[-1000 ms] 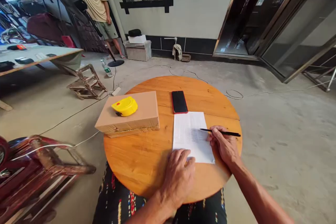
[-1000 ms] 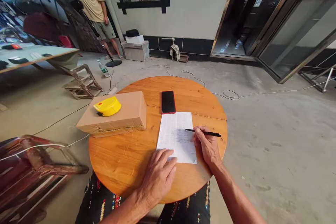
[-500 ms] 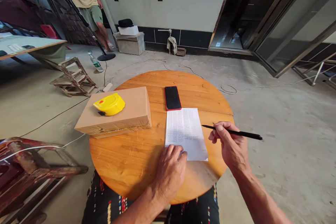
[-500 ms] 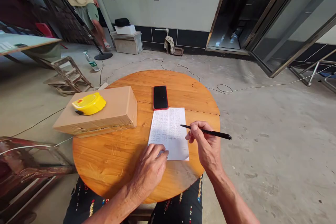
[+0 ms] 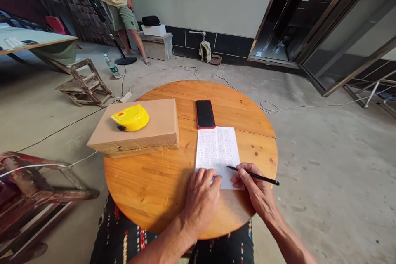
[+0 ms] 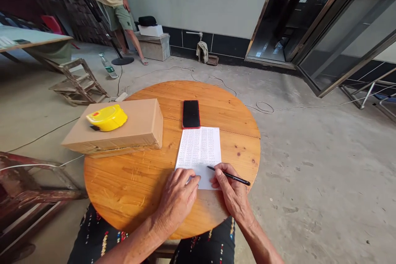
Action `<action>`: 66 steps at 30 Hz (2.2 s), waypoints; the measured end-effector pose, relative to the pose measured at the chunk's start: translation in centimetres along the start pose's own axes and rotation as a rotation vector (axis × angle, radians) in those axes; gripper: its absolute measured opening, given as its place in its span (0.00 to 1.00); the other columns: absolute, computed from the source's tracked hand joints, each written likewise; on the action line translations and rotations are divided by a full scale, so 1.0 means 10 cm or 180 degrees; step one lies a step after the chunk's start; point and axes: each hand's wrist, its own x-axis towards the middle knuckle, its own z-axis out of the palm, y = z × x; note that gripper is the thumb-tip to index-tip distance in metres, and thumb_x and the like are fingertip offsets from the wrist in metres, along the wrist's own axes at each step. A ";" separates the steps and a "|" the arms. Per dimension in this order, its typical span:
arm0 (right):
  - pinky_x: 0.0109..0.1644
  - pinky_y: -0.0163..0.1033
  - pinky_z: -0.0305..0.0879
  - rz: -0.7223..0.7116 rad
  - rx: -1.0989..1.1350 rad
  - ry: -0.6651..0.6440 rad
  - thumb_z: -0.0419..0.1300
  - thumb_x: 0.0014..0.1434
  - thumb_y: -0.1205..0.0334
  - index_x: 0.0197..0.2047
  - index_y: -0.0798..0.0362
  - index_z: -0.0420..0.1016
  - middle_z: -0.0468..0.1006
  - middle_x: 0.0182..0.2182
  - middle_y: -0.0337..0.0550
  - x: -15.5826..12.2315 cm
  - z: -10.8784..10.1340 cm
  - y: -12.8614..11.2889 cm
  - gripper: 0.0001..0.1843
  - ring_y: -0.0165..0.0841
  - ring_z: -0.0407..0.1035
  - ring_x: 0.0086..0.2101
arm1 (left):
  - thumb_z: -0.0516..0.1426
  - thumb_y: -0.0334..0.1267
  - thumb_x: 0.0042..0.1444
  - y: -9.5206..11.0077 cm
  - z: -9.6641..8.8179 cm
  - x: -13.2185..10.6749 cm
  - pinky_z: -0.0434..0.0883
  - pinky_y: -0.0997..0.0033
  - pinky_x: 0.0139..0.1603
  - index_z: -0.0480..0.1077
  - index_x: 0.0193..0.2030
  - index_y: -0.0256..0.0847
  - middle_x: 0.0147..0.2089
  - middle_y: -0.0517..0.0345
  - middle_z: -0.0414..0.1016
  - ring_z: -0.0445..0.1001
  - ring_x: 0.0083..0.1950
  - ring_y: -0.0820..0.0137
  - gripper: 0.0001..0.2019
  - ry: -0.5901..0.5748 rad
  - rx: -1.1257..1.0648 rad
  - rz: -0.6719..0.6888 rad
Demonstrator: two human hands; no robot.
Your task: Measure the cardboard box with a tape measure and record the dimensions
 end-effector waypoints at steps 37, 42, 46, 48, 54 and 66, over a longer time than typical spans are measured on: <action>0.25 0.33 0.57 -0.1160 -0.1482 0.0331 0.53 0.67 0.57 0.35 0.52 0.72 0.68 0.24 0.35 0.12 0.18 -0.07 0.12 0.29 0.60 0.23 | 0.56 0.27 0.58 0.01 0.10 0.13 0.69 0.58 0.36 0.73 0.50 0.40 0.32 0.59 0.74 0.73 0.34 0.62 0.14 0.0210 0.0227 0.0102; 0.28 0.34 0.61 -0.1227 -0.1700 0.0279 0.53 0.68 0.57 0.35 0.51 0.73 0.71 0.25 0.37 0.11 0.19 -0.08 0.12 0.30 0.63 0.24 | 0.55 0.27 0.60 0.01 0.09 0.14 0.69 0.58 0.36 0.73 0.50 0.40 0.31 0.59 0.74 0.72 0.33 0.63 0.13 0.0239 0.0206 0.0104; 0.28 0.35 0.62 -0.1232 -0.1821 0.0257 0.53 0.68 0.58 0.37 0.51 0.73 0.72 0.25 0.37 0.11 0.19 -0.08 0.11 0.31 0.64 0.24 | 0.55 0.27 0.59 0.01 0.08 0.13 0.68 0.58 0.35 0.73 0.50 0.40 0.31 0.59 0.73 0.72 0.33 0.63 0.13 0.0211 0.0181 0.0087; 0.28 0.35 0.62 -0.1245 -0.1848 0.0246 0.53 0.68 0.58 0.37 0.51 0.73 0.72 0.25 0.37 0.11 0.20 -0.09 0.11 0.30 0.65 0.24 | 0.56 0.27 0.59 0.01 0.09 0.12 0.68 0.59 0.36 0.73 0.49 0.40 0.31 0.60 0.73 0.72 0.34 0.63 0.13 0.0211 0.0161 0.0081; 0.31 0.34 0.64 -0.1240 -0.1843 0.0233 0.53 0.68 0.59 0.36 0.51 0.73 0.74 0.27 0.38 0.11 0.21 -0.11 0.11 0.31 0.67 0.27 | 0.57 0.27 0.59 0.00 0.10 0.12 0.65 0.59 0.35 0.73 0.47 0.41 0.29 0.60 0.71 0.70 0.33 0.63 0.11 0.0260 0.0100 0.0088; 0.32 0.35 0.65 -0.1215 -0.1918 0.0194 0.52 0.68 0.59 0.37 0.51 0.73 0.76 0.28 0.40 0.11 0.21 -0.11 0.11 0.32 0.69 0.27 | 0.55 0.27 0.60 -0.01 0.11 0.12 0.65 0.61 0.35 0.72 0.45 0.41 0.29 0.60 0.70 0.69 0.32 0.64 0.09 0.0264 0.0056 0.0065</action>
